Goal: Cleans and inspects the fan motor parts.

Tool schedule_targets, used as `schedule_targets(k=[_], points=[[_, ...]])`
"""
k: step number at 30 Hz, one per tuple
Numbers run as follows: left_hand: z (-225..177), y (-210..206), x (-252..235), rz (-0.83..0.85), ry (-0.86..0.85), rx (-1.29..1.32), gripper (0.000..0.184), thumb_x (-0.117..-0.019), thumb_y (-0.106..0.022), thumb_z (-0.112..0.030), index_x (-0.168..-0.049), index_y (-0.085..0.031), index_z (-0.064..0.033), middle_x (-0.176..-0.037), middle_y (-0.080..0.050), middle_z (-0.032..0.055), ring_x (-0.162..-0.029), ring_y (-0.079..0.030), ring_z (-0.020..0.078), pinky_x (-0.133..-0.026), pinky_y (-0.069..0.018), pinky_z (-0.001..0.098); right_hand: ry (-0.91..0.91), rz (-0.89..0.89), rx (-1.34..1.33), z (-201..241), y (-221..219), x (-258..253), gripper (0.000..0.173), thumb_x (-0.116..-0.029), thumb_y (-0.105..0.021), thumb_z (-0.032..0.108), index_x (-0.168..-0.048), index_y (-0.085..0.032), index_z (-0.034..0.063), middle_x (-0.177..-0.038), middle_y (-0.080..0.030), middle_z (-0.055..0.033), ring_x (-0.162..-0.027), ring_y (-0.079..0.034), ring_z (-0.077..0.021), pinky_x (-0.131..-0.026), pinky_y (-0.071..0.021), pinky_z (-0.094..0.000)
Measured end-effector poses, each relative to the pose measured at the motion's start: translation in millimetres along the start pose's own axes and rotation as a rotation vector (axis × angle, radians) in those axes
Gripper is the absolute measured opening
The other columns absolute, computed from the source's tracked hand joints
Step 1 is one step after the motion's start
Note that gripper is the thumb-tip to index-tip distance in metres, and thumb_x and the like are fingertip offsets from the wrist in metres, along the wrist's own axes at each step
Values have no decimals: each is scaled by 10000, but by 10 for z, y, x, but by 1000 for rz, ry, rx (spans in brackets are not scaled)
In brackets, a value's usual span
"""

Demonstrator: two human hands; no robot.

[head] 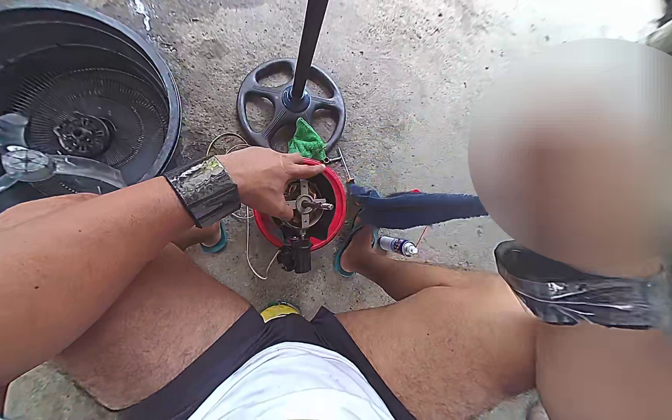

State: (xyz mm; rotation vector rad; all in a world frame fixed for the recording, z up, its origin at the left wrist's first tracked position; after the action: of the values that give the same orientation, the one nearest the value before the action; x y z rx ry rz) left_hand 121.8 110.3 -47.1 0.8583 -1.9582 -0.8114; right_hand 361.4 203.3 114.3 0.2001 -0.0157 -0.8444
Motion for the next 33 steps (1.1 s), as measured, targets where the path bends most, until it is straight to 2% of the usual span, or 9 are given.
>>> schedule_targets(k=[5, 7, 9, 12, 18, 21, 25, 29, 33], points=[[68, -10, 62, -2, -34, 1, 1042, -734, -847, -496, -1611, -307, -339, -1449, -537, 44, -1138, -634, 243, -886, -544, 518, -50, 12, 652, -189, 232, -109, 249, -1001, -629, 316, -1194, -677, 166, -646, -529, 67, -459, -425, -35, -419, -389, -225], [81, -6, 70, 2, -10, 8, 1042, -735, -854, -467, -1612, -305, -341, -1454, -535, 31, -1125, -641, 243, -882, -547, 525, -258, 171, 1064, -634, 309, -100, 537, -925, -716, 495, -1300, -676, 112, -695, -611, -76, -539, -547, -214, -520, -488, -458], [86, 6, 67, -12, 4, -3, 1035, -734, -846, -446, -1611, -305, -348, -1428, -552, 23, -1077, -654, 235, -844, -558, 522, -554, 389, 1289, -1246, 491, -32, 612, -854, -773, 572, -1155, -724, 42, -869, -705, -183, -793, -689, -370, -729, -547, -648], [29, -16, 41, -42, -6, -39, 1011, -750, -799, -505, -1613, -300, -339, -1424, -555, 9, -1033, -661, 217, -808, -561, 512, -797, 698, 1459, -1861, 649, 79, 395, -849, -821, 408, -739, -699, 49, -761, -679, -165, -771, -682, -371, -683, -535, -646], [50, -109, 75, -129, -55, -24, 985, -759, -717, -573, -1614, -302, -316, -1315, -595, 28, -997, -659, 202, -758, -565, 492, -392, 517, 907, -1215, 621, -206, 158, -944, -710, 274, -835, -739, 164, -734, -683, -7, -672, -650, -167, -613, -535, -470], [80, -133, 132, -178, -68, 24, 988, -747, -757, -519, -1607, -329, -286, -1281, -610, 34, -984, -655, 207, -744, -561, 489, -226, 366, 443, -849, 676, -114, 152, -967, -577, 259, -942, -719, 211, -960, -681, 62, -866, -639, -54, -759, -559, -264], [81, -88, 223, -195, -57, 47, 1026, -751, -798, -475, -1621, -292, -276, -1253, -604, 51, -873, -659, 206, -672, -561, 456, -102, 172, 20, -553, 761, 68, 229, -1057, -447, 306, -1013, -650, 209, -878, -646, 75, -818, -649, -37, -745, -575, -232], [34, -72, 281, -154, -41, 78, 960, -806, -775, -406, -1623, -284, -296, -1284, -561, 107, -887, -646, 243, -690, -552, 453, 170, 82, -234, -354, 541, 137, 284, -949, -652, 406, -1143, -619, 202, -1023, -678, 50, -991, -667, -84, -866, -571, -285], [106, -154, 162, -123, -64, 81, 928, -814, -729, -476, -1617, -286, -333, -1317, -536, 114, -906, -647, 237, -689, -558, 462, 128, 507, 116, -290, -518, 247, 266, -977, -693, 325, -1223, -651, 234, -1095, -703, 108, -1028, -669, -20, -905, -583, -238]])
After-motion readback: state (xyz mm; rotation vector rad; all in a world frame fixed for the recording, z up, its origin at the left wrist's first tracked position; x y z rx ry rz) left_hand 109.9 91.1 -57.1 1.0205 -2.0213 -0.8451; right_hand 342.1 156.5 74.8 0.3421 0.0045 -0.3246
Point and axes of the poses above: each hand's wrist, its own x-axis away from the middle knuckle, its own y-axis out of the back of the hand, z = x × y, the point moved 6 cm from there along -x, towards the middle knuckle
